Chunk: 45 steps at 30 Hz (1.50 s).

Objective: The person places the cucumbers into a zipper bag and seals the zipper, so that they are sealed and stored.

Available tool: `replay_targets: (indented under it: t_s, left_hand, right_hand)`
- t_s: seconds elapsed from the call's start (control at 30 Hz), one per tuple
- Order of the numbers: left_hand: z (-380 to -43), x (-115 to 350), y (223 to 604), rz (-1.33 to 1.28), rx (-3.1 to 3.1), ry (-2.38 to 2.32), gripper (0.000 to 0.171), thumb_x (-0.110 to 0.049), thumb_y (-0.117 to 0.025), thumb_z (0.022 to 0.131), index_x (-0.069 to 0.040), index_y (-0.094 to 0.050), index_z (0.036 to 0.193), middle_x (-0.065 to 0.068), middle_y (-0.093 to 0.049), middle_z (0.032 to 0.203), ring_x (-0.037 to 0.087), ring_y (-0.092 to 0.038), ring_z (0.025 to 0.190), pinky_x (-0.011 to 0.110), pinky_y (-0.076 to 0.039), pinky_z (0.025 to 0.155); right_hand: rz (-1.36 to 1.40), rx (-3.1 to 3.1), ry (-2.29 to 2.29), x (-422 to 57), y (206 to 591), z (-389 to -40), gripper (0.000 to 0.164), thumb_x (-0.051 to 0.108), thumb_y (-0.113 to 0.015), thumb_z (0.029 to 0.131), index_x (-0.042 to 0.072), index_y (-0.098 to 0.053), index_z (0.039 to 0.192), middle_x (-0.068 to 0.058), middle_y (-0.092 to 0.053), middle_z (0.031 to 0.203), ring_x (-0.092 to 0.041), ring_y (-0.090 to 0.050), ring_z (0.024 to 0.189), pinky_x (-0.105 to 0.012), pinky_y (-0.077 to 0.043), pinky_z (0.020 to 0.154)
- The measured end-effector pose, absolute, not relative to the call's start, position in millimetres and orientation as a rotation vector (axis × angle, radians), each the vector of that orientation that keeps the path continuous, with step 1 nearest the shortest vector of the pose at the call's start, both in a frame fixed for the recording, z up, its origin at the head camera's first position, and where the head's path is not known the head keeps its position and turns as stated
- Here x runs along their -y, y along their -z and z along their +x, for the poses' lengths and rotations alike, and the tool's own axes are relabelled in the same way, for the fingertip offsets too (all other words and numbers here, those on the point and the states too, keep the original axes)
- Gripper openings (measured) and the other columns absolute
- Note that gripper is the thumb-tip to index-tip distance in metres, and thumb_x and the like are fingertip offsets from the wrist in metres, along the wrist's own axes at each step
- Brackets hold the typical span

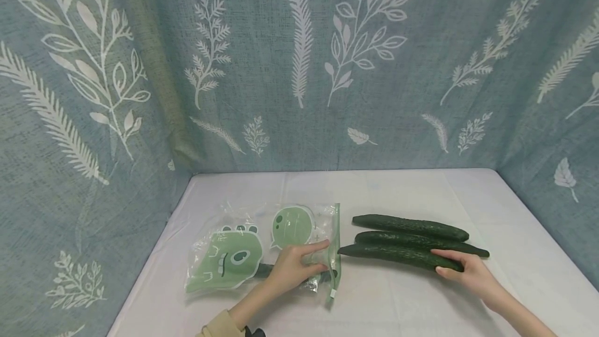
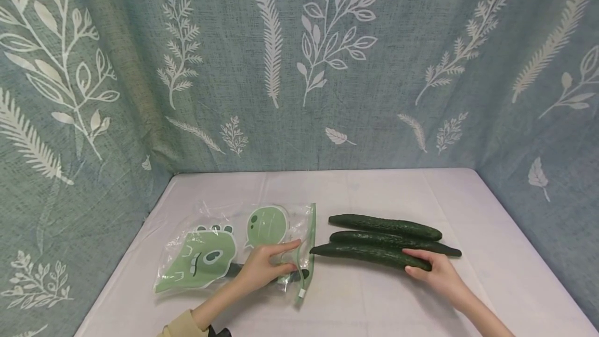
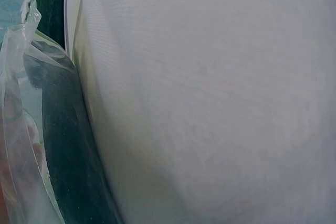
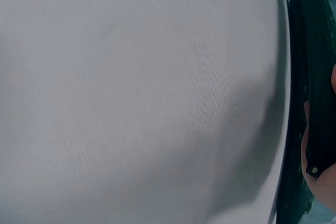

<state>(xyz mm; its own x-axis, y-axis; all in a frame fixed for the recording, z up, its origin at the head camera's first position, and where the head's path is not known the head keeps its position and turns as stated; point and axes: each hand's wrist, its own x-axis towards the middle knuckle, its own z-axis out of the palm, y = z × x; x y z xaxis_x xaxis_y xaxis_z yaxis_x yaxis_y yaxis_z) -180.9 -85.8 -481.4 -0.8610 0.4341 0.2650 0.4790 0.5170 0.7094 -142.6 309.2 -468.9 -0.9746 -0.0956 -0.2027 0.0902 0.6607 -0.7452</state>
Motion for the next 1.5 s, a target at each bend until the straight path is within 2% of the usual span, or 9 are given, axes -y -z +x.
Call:
replay_targets:
  t_s: [0.27,0.97,1.3,1.4,1.5]
  left_hand:
    - [-181,86,481,-0.823,2.682,1.281,0.047,-0.028,-0.077,0.075,-0.017,-0.066,0.12,0.001,-0.067,0.12,-0.009,-0.017,0.037,0.015,-0.036,0.049]
    - [-181,86,483,-0.823,2.67,1.288,0.047,-0.027,-0.077,0.076,-0.016,-0.066,0.12,0.001,-0.066,0.122,-0.007,-0.021,0.039,0.016,-0.038,0.051]
    - [-181,87,483,-0.835,2.653,1.296,0.047,-0.027,-0.077,0.076,-0.016,-0.065,0.12,0.0,-0.065,0.123,-0.004,-0.032,0.047,0.017,-0.044,0.06]
    - [-180,87,482,-0.838,2.645,1.285,0.047,-0.027,-0.077,0.076,-0.015,-0.065,0.12,-0.001,-0.065,0.123,-0.002,-0.047,0.055,0.019,-0.048,0.068]
    - [-180,87,482,-0.835,2.636,1.289,0.047,-0.027,-0.077,0.076,-0.016,-0.066,0.12,-0.002,-0.065,0.123,0.002,-0.062,0.076,0.022,-0.05,0.077]
  right_hand:
    - [0.041,-2.623,1.227,-303,470,-146,0.067,0.038,-0.069,0.083,0.001,-0.05,0.135,-0.03,-0.042,0.142,-0.053,-0.031,0.131,-0.06,-0.041,0.095]
    - [0.008,-2.598,1.298,-279,471,-153,0.065,0.039,-0.071,0.081,0.004,-0.053,0.133,-0.027,-0.046,0.14,-0.05,-0.033,0.132,-0.059,-0.04,0.098]
    - [0.012,-2.592,1.288,-267,472,-155,0.06,0.033,-0.072,0.082,0.005,-0.055,0.132,-0.026,-0.046,0.14,-0.05,-0.034,0.131,-0.061,-0.039,0.098]
    - [-0.011,-2.603,1.283,-263,473,-156,0.057,0.031,-0.072,0.083,0.005,-0.056,0.131,-0.025,-0.048,0.139,-0.049,-0.036,0.13,-0.059,-0.041,0.097]
    - [-0.013,-2.608,1.281,-258,473,-157,0.056,0.03,-0.072,0.082,0.006,-0.057,0.13,-0.024,-0.05,0.138,-0.049,-0.037,0.13,-0.06,-0.04,0.097]
